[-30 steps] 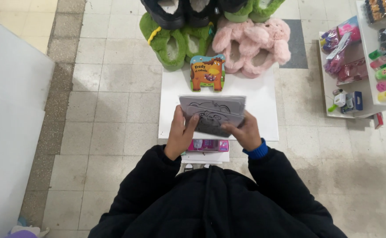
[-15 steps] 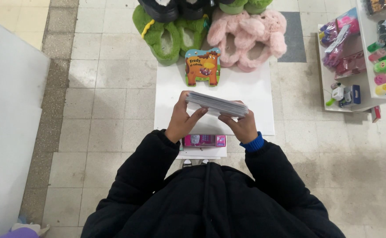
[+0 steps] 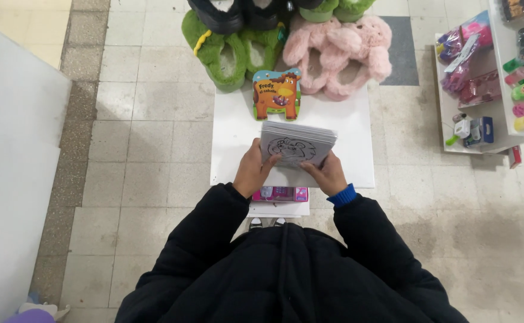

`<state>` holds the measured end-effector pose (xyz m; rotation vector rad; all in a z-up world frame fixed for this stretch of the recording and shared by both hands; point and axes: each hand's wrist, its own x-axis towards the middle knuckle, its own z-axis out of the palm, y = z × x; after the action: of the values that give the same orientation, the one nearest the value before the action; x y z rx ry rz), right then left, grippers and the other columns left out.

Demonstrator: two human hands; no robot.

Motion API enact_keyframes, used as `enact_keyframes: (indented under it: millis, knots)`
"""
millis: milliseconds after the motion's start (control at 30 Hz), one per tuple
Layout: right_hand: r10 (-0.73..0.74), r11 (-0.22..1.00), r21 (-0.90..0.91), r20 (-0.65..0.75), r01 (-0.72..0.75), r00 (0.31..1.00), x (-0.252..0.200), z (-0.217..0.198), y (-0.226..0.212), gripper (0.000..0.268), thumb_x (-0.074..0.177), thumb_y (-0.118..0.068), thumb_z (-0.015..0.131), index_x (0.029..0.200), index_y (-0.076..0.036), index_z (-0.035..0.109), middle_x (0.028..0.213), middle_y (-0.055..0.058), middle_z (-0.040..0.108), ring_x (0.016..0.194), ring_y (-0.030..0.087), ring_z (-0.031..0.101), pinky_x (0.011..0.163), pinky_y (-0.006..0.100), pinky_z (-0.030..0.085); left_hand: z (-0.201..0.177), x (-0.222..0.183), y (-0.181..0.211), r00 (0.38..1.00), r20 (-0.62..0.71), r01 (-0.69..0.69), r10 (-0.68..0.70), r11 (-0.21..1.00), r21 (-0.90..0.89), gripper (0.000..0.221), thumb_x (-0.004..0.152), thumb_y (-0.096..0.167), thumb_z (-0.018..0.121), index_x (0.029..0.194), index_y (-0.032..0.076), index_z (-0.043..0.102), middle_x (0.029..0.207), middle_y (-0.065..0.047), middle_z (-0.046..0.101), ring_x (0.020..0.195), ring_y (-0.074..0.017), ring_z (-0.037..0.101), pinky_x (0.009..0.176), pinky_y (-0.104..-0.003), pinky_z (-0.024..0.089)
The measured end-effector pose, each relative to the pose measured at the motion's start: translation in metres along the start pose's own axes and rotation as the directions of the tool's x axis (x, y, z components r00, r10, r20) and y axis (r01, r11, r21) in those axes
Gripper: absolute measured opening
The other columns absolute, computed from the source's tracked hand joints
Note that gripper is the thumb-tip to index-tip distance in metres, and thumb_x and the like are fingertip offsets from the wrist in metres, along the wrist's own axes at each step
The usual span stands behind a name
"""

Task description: The person assembles a paper puzzle featuring a cartoon dinosaur by fitting the pieces together on a table. After completing the puzzle, the person flips the paper over and then browses through a stack of other animal-themed coloring or puzzle sheets.

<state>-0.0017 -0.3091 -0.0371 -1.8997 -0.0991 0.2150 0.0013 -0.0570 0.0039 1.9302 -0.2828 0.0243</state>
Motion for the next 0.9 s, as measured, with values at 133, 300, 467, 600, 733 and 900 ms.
enact_keyframes:
  millis: [133,300,467,600,733,900]
  knots:
    - [-0.041,0.981,0.192,-0.003,0.041,0.999,-0.007,-0.010,-0.014,0.059,0.094,-0.019,0.072,0.136,0.009,0.042,0.124,0.019,0.065,0.112,0.021,0.067,0.094,0.033,0.059,-0.002,0.004,0.017,0.991,0.056,0.124,-0.119,0.988,-0.096,0.047,0.097,0.033,0.069,0.115,-0.005,0.049,0.097,-0.022,0.073,0.091,-0.0341,0.076,0.079,-0.041,0.059]
    - [-0.038,0.973,0.221,-0.105,0.061,0.994,-0.015,-0.015,-0.035,0.061,0.100,-0.025,0.067,0.143,0.008,0.041,0.130,0.022,0.063,0.116,0.021,0.063,0.098,0.032,0.054,-0.020,0.020,0.052,0.917,0.244,0.209,-0.315,0.902,0.378,0.055,0.095,0.050,0.072,0.101,-0.003,0.059,0.087,-0.024,0.072,0.083,-0.0387,0.071,0.076,-0.045,0.056]
    - [0.066,0.993,-0.092,-0.127,-0.078,0.990,-0.007,-0.019,-0.039,0.065,0.098,-0.029,0.067,0.143,0.008,0.038,0.116,0.025,0.069,0.102,0.028,0.072,0.086,0.036,0.059,-0.033,0.072,-0.007,0.985,-0.043,0.168,-0.167,0.883,0.439,0.041,0.092,0.033,0.070,0.115,0.002,0.057,0.090,-0.018,0.072,0.087,-0.0355,0.069,0.076,-0.049,0.052]
    - [0.179,0.921,-0.325,-0.137,-0.215,0.974,-0.008,-0.015,-0.059,0.074,0.097,-0.035,0.062,0.147,0.009,0.030,0.097,0.031,0.072,0.081,0.039,0.076,0.069,0.043,0.062,-0.018,0.120,-0.076,0.944,-0.279,0.000,0.176,0.845,0.534,0.060,0.091,0.032,0.081,0.126,-0.007,0.051,0.107,-0.024,0.066,0.099,-0.0403,0.063,0.083,-0.048,0.051]
    - [0.199,0.845,-0.467,-0.178,-0.261,0.964,-0.010,-0.011,-0.066,0.081,0.098,-0.041,0.062,0.151,0.009,0.028,0.090,0.031,0.072,0.079,0.043,0.074,0.067,0.047,0.060,-0.009,0.141,-0.093,0.959,-0.267,-0.002,0.100,0.938,0.347,0.065,0.082,0.029,0.086,0.122,-0.008,0.051,0.099,-0.019,0.070,0.094,-0.0358,0.067,0.081,-0.045,0.053]
    - [-0.112,0.498,-0.833,-0.336,-0.239,0.935,-0.018,0.007,-0.082,0.075,0.087,-0.048,0.071,0.142,-0.001,0.049,0.104,0.017,0.070,0.094,0.036,0.066,0.073,0.050,0.051,-0.039,0.123,-0.037,0.955,-0.257,0.141,-0.151,0.988,-0.058,0.024,0.095,0.012,0.072,0.113,-0.003,0.067,0.094,-0.013,0.075,0.078,-0.0182,0.073,0.070,-0.032,0.058]
